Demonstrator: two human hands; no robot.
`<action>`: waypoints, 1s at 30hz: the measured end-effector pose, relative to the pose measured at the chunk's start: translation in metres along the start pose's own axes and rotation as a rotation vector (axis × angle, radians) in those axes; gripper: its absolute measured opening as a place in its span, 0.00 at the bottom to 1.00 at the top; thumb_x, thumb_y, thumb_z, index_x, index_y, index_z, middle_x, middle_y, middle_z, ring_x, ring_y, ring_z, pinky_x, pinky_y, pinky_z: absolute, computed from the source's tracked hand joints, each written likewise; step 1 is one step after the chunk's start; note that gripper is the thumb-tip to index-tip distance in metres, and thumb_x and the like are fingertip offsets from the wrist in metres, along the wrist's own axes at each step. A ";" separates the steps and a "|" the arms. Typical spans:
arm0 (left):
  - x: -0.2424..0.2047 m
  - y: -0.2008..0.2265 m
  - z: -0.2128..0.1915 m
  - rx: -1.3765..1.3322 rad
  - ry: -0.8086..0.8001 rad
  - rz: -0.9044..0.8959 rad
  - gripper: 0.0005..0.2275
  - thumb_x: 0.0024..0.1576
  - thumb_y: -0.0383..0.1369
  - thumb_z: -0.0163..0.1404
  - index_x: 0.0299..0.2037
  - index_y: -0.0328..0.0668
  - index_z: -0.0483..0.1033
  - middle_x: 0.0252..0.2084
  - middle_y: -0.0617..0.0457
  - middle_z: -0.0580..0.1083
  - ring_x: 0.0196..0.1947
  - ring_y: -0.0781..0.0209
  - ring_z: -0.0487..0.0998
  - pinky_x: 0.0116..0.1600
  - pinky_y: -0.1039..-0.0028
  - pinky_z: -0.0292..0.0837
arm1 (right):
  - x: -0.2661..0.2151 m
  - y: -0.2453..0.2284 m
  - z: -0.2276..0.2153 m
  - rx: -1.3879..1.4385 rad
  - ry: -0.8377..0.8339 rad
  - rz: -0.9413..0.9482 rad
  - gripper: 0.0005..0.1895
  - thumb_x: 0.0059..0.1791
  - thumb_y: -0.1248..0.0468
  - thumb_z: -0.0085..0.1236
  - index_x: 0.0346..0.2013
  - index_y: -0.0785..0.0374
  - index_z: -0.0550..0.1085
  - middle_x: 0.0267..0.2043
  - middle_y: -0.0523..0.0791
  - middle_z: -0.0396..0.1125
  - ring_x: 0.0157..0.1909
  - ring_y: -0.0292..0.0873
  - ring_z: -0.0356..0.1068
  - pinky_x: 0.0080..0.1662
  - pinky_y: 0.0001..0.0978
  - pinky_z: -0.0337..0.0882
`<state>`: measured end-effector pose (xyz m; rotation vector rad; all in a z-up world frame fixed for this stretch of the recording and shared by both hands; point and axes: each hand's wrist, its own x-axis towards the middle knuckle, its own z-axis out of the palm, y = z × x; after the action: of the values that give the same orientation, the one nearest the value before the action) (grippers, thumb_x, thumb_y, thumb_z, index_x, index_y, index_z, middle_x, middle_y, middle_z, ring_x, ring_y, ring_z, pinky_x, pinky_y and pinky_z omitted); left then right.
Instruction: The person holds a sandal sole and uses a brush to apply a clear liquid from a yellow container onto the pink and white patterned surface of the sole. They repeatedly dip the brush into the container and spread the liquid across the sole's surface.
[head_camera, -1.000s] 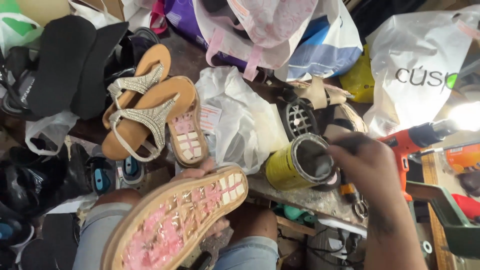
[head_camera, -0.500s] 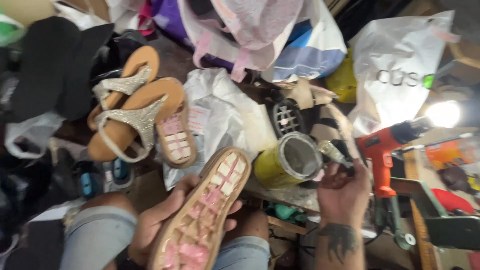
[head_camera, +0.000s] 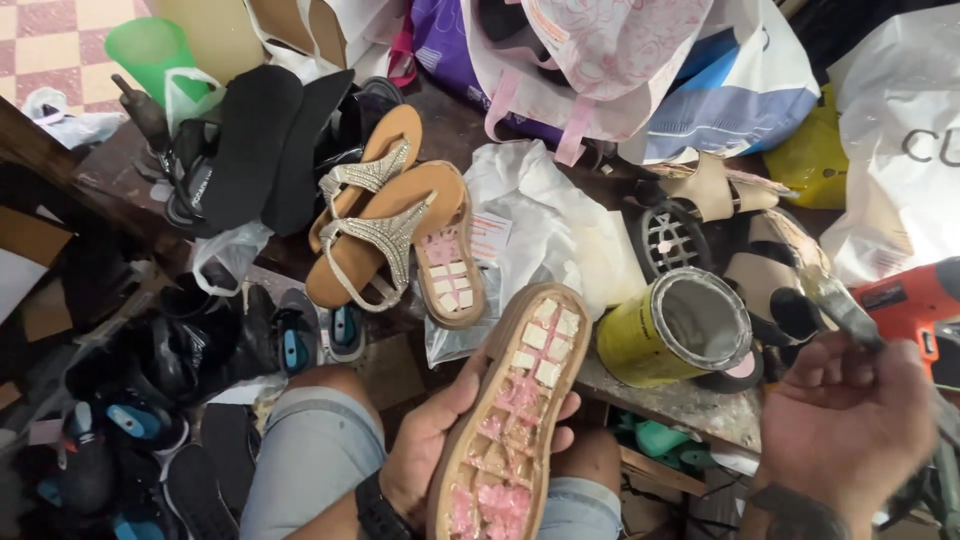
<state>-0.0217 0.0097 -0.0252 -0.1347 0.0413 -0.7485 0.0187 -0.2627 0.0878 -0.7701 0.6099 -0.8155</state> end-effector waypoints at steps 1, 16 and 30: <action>0.002 -0.003 0.001 0.003 0.003 0.003 0.32 0.67 0.40 0.45 0.82 0.56 0.51 0.72 0.21 0.62 0.64 0.25 0.71 0.60 0.45 0.76 | -0.004 0.001 -0.006 0.002 0.000 0.005 0.11 0.47 0.62 0.64 0.44 0.59 0.79 0.35 0.39 0.71 0.36 0.34 0.74 0.40 0.17 0.77; 0.005 -0.031 0.032 0.186 -0.061 0.197 0.34 0.66 0.38 0.44 0.84 0.48 0.50 0.66 0.28 0.68 0.49 0.38 0.76 0.57 0.53 0.72 | -0.053 0.051 -0.046 -0.416 -0.929 -0.411 0.09 0.50 0.65 0.65 0.43 0.61 0.76 0.44 0.53 0.78 0.44 0.45 0.84 0.47 0.32 0.89; 0.001 -0.021 0.020 0.302 -0.052 0.150 0.33 0.68 0.36 0.43 0.84 0.53 0.44 0.75 0.31 0.62 0.64 0.36 0.73 0.65 0.51 0.71 | -0.063 0.048 -0.042 -0.573 -0.828 -0.682 0.09 0.50 0.62 0.66 0.39 0.64 0.75 0.39 0.52 0.77 0.41 0.46 0.84 0.42 0.26 0.84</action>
<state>-0.0332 -0.0041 -0.0024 0.1355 -0.1104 -0.5936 -0.0266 -0.2049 0.0366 -1.7753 -0.2165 -0.8362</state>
